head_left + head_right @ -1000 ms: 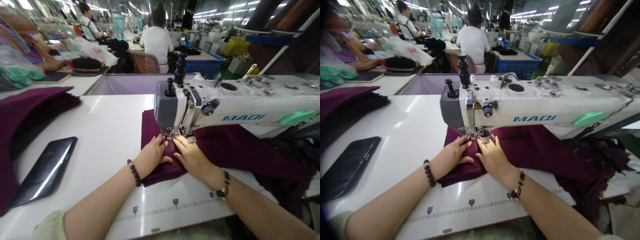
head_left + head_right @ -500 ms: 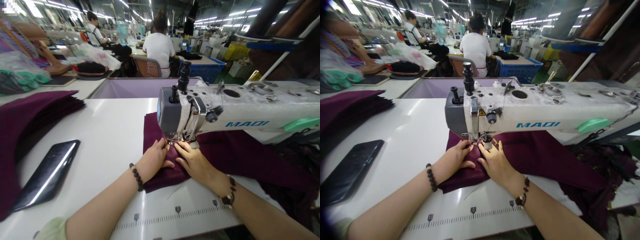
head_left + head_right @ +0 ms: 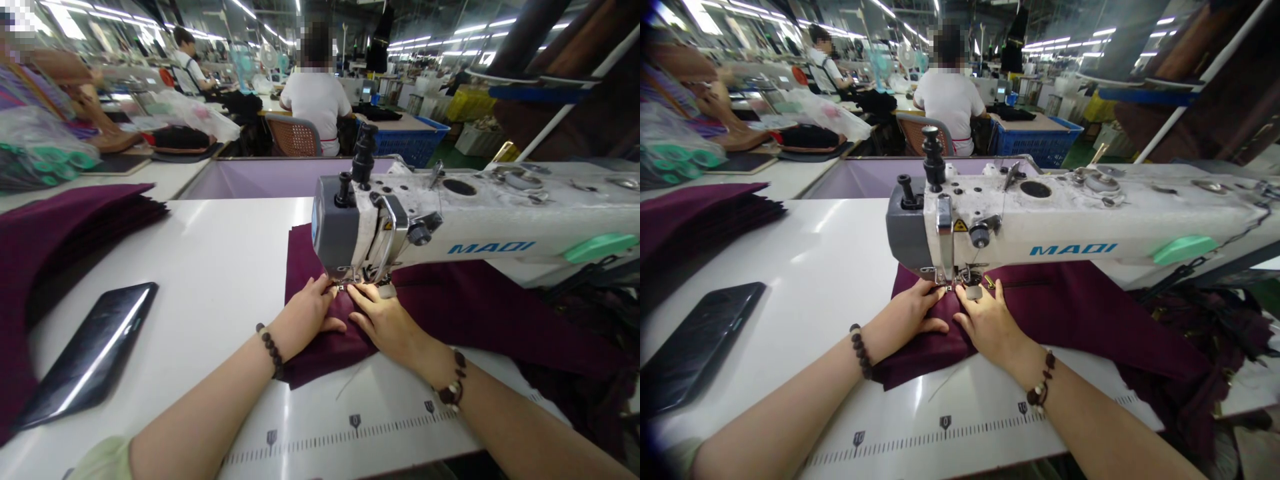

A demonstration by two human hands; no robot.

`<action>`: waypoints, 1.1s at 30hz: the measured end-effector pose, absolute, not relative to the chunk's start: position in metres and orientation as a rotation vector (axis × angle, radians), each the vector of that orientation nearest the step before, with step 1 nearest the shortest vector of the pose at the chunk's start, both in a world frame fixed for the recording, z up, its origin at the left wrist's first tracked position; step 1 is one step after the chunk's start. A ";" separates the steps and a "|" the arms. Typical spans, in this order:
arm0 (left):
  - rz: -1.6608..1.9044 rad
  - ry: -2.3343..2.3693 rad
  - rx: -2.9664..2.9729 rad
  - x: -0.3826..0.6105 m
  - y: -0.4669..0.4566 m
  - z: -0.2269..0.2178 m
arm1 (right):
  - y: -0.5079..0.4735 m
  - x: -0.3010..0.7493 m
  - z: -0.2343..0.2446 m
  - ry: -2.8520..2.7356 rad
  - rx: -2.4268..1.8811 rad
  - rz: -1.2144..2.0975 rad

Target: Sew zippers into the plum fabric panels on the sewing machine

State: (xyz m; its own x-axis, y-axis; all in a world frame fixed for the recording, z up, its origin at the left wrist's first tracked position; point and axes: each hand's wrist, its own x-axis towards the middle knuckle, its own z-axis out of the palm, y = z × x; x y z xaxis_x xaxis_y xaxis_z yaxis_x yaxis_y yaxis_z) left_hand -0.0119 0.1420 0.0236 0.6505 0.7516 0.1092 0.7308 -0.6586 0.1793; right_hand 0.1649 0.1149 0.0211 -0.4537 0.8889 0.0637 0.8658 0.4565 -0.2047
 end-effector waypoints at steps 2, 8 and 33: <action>0.271 1.235 2.740 -0.012 0.143 0.022 | 0.115 0.165 0.021 -2.545 -1.555 0.183; 0.281 1.233 2.733 -0.013 0.147 0.020 | 0.117 0.164 0.020 -2.521 -1.542 0.153; 0.198 1.226 2.799 -0.017 0.146 0.018 | 0.134 0.203 0.013 -2.557 -1.677 -0.058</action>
